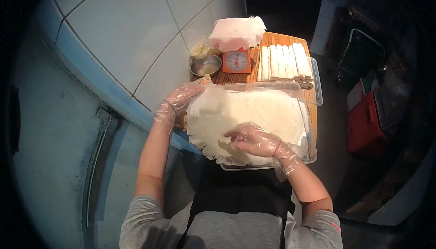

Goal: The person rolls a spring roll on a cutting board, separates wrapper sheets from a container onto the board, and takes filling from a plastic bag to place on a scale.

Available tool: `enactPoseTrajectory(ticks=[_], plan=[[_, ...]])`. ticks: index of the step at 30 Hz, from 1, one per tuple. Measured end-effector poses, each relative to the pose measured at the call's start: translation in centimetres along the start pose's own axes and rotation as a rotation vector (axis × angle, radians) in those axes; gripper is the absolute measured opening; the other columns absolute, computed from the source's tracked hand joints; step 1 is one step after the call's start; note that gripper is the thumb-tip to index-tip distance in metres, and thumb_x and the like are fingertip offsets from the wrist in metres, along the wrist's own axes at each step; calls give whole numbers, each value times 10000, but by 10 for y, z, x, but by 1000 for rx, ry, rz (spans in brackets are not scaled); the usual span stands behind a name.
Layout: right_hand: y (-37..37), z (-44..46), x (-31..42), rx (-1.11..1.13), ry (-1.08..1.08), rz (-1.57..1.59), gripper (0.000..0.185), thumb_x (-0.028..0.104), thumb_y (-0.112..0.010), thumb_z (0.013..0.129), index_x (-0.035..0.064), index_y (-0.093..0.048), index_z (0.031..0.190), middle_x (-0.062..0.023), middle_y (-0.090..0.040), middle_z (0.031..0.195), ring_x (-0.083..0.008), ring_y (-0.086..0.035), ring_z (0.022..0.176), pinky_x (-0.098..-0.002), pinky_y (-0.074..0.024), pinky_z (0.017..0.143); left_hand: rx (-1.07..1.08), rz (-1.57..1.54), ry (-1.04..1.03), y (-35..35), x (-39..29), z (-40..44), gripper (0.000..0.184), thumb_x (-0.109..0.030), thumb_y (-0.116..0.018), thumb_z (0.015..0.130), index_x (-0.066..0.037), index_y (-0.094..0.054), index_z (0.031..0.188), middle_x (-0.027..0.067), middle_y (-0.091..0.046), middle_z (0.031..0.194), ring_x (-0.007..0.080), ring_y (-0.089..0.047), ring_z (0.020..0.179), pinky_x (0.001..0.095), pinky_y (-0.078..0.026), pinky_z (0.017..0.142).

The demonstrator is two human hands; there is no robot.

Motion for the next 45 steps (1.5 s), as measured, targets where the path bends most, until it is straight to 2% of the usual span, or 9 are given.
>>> enactPoseTrajectory(ticks=[10,19,22,28,34,35,39,43,45], plan=[[9,7,-23,-364,-76,919,509,175,-592,974,37,-386,1418,-77,-563,1248,-164,-596,1110,-278,-521,844,201,-36,-8,-94,-29,-43,291,-245,-694,886,-9,-688,1056,39,-687,924,132,-672,806,287,-564,686],[26,-29,4,-587,85,499,326,126,-662,899,-18,-611,1188,-79,-679,983,-151,-645,858,-289,-518,764,270,129,-69,-153,-10,-44,311,-243,-747,868,8,-688,1042,44,-695,922,115,-663,819,271,-564,718],[35,-45,21,-644,86,82,251,78,-629,878,-3,-668,1113,-109,-687,910,-177,-657,807,-304,-521,743,293,148,-109,-160,-5,-46,313,-231,-743,872,13,-682,1060,44,-695,936,111,-658,827,258,-554,740],[25,-58,-8,-578,-52,79,239,152,-613,920,11,-684,1099,-93,-681,846,-187,-657,794,-311,-527,758,296,105,-104,-161,8,-54,361,-201,-733,880,10,-643,1159,47,-680,1044,109,-646,882,267,-548,768],[17,-38,-60,-599,-145,1041,486,261,-597,977,46,-481,1397,-46,-610,1127,-145,-615,993,-272,-526,762,338,-222,-52,-159,-10,-28,408,-143,-653,929,5,-545,1294,74,-649,1147,157,-650,997,299,-551,828],[23,-36,-59,-573,-244,1041,577,242,-615,967,65,-386,1466,-70,-531,1326,-136,-573,1118,-263,-525,770,310,-259,-59,-155,-15,-14,415,-134,-632,940,5,-525,1316,83,-643,1167,170,-650,1021,313,-552,850],[85,-33,-26,-839,26,579,506,185,-599,969,56,-437,1431,-86,-492,1418,-166,-499,1255,-328,-509,913,515,-574,-475,-172,-111,-38,418,-130,-574,964,-7,-475,1350,88,-593,1254,193,-623,1099,384,-537,938],[107,-46,23,-870,263,270,461,148,-601,954,50,-491,1390,-107,-509,1389,-214,-476,1287,-353,-363,1099,334,-750,-370,-156,-62,-76,508,-121,-551,944,-21,-386,1413,103,-576,1278,190,-610,1121,354,-526,947],[96,-35,13,-737,152,97,470,167,-610,945,44,-493,1383,-128,-519,1366,-237,-473,1290,-357,-361,1098,332,-682,-192,-150,1,-75,554,-165,-563,938,-22,-360,1433,119,-562,1304,206,-604,1137,360,-520,953]])
Point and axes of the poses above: each hand's wrist, its own z-axis towards the middle knuckle, its own y-axis out of the back of the hand, x = y × z, the point moved 6 cm from there along z, towards the middle knuckle
